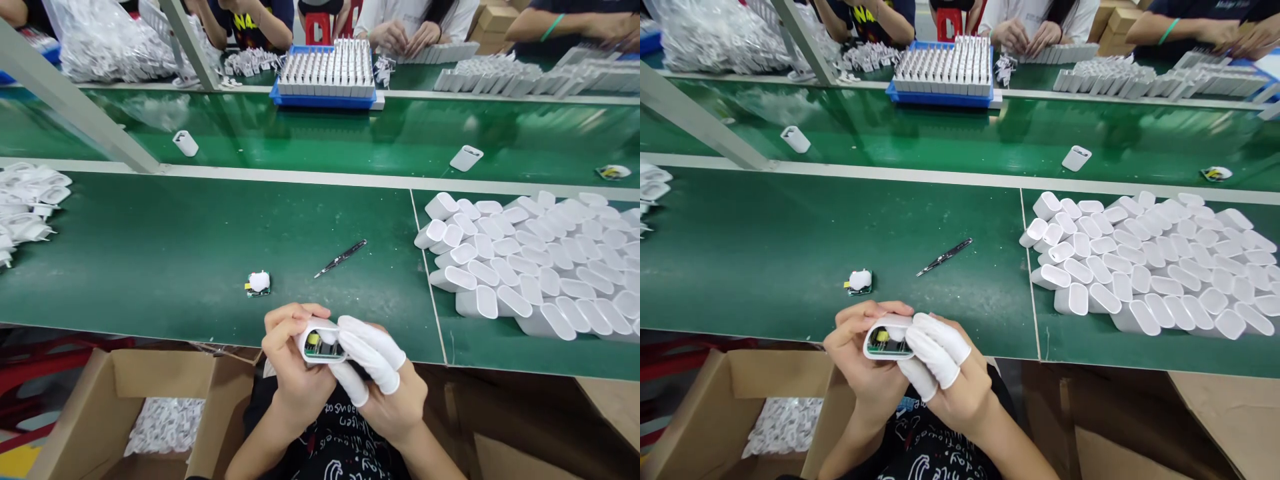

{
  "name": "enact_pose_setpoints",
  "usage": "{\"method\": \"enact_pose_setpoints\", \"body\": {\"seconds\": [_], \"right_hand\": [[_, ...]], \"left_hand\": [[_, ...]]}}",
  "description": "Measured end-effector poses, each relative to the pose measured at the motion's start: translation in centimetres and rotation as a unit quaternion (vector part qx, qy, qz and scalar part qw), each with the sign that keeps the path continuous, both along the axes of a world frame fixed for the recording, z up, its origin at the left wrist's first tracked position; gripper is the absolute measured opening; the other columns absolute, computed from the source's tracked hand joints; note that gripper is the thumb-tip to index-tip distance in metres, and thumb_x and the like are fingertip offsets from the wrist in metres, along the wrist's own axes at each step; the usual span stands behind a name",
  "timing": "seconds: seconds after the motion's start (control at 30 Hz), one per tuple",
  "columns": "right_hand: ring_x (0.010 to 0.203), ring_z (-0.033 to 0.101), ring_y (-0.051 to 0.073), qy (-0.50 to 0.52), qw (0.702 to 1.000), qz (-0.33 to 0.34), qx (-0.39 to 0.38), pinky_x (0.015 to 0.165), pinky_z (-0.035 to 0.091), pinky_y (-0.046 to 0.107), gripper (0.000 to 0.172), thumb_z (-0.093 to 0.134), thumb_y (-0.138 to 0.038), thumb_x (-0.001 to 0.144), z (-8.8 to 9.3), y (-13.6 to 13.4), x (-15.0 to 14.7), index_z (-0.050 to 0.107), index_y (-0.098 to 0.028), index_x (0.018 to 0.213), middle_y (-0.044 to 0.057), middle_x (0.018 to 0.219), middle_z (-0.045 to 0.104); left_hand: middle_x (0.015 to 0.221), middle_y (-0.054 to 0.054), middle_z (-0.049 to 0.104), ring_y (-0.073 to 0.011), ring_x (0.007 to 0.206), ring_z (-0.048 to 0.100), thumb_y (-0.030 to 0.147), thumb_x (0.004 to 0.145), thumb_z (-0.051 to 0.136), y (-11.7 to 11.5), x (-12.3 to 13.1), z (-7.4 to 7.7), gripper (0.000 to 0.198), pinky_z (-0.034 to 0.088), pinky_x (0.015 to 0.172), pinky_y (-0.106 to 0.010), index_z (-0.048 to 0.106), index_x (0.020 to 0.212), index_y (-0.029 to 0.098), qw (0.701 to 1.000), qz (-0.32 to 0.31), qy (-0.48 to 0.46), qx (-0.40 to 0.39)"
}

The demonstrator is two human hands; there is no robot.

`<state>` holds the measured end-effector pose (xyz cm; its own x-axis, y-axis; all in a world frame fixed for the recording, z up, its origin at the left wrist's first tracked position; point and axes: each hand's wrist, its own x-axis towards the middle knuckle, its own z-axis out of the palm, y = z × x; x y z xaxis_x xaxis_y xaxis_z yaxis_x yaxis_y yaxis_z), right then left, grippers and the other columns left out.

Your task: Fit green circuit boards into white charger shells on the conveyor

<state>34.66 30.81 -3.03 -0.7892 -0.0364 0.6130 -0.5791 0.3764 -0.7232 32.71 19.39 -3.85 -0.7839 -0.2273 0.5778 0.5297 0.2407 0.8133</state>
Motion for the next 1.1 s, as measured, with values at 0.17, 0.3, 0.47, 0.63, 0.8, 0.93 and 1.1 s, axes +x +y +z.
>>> {"method": "enact_pose_setpoints", "body": {"seconds": [0.17,0.3,0.47,0.63,0.8,0.93,1.1], "right_hand": [[0.102,0.067,0.023,-0.021,1.0,0.014,-0.017,0.085,0.06,0.04,0.04,0.063,-0.009,0.085,-0.5,0.3,-0.6,0.061,-0.026,0.122,0.009,0.109,0.069],[0.095,0.068,0.021,-0.098,0.986,0.114,-0.071,0.084,0.06,0.04,0.041,0.059,-0.03,0.092,-0.4,2.0,-3.0,0.049,-0.029,0.132,0.006,0.11,0.069],[0.125,0.052,0.031,-0.091,0.951,0.068,0.289,0.101,0.045,0.058,0.04,0.05,-0.011,0.09,-1.2,3.0,-9.6,0.053,-0.018,0.129,0.015,0.13,0.061],[0.092,0.067,0.03,-0.087,0.916,0.055,0.389,0.086,0.053,0.051,0.019,0.049,-0.005,0.086,-1.3,2.5,-12.7,0.065,-0.015,0.084,0.013,0.085,0.072],[0.063,0.067,0.016,-0.032,0.966,0.029,0.256,0.06,0.056,0.027,0.007,0.055,-0.021,0.093,3.2,3.0,-8.8,0.059,-0.021,0.099,0.002,0.082,0.071],[0.049,0.061,0.014,-0.018,0.957,0.103,0.27,0.048,0.051,0.026,0.009,0.06,-0.024,0.09,7.6,3.9,-4.5,0.066,-0.025,0.097,-0.001,0.064,0.066],[0.04,0.052,0.017,-0.038,0.96,0.095,0.261,0.041,0.047,0.033,0.025,0.059,-0.027,0.088,8.0,4.1,-2.1,0.066,-0.026,0.112,0.0,0.053,0.06]], "left_hand": [[0.112,-0.004,0.045,-0.0168,0.102,0.062,-0.002,0.074,0.063,-0.5,0.4,0.1,0.057,0.058,0.081,-0.033,0.038,0.117,0.026,0.995,-0.07,-0.051,-0.05],[0.099,-0.003,0.058,-0.0161,0.091,0.063,0.008,0.078,0.066,-1.8,0.2,0.3,0.039,0.056,0.074,-0.028,0.049,0.111,0.022,0.981,-0.086,-0.151,-0.082],[0.09,-0.001,0.061,-0.0146,0.08,0.062,0.021,0.073,0.077,-3.9,0.3,0.9,0.03,0.052,0.066,-0.024,0.059,0.097,0.021,0.984,-0.039,-0.152,-0.081],[0.094,-0.003,0.066,-0.0176,0.09,0.066,0.017,0.077,0.073,-4.7,1.0,1.8,0.032,0.057,0.074,-0.029,0.054,0.102,0.021,0.991,-0.047,-0.123,0.0],[0.095,-0.003,0.068,-0.017,0.092,0.066,0.004,0.073,0.075,-4.8,1.2,2.5,0.04,0.057,0.076,-0.029,0.055,0.105,0.019,0.998,-0.035,-0.061,-0.011],[0.097,-0.002,0.067,-0.0181,0.092,0.065,-0.001,0.072,0.072,-4.6,1.1,2.4,0.042,0.056,0.076,-0.033,0.056,0.106,0.02,0.999,0.023,-0.033,-0.035],[0.094,0.0,0.065,-0.0181,0.09,0.064,-0.003,0.073,0.068,-4.0,0.9,2.3,0.041,0.056,0.074,-0.034,0.058,0.105,0.022,0.994,0.09,-0.004,-0.06]]}}
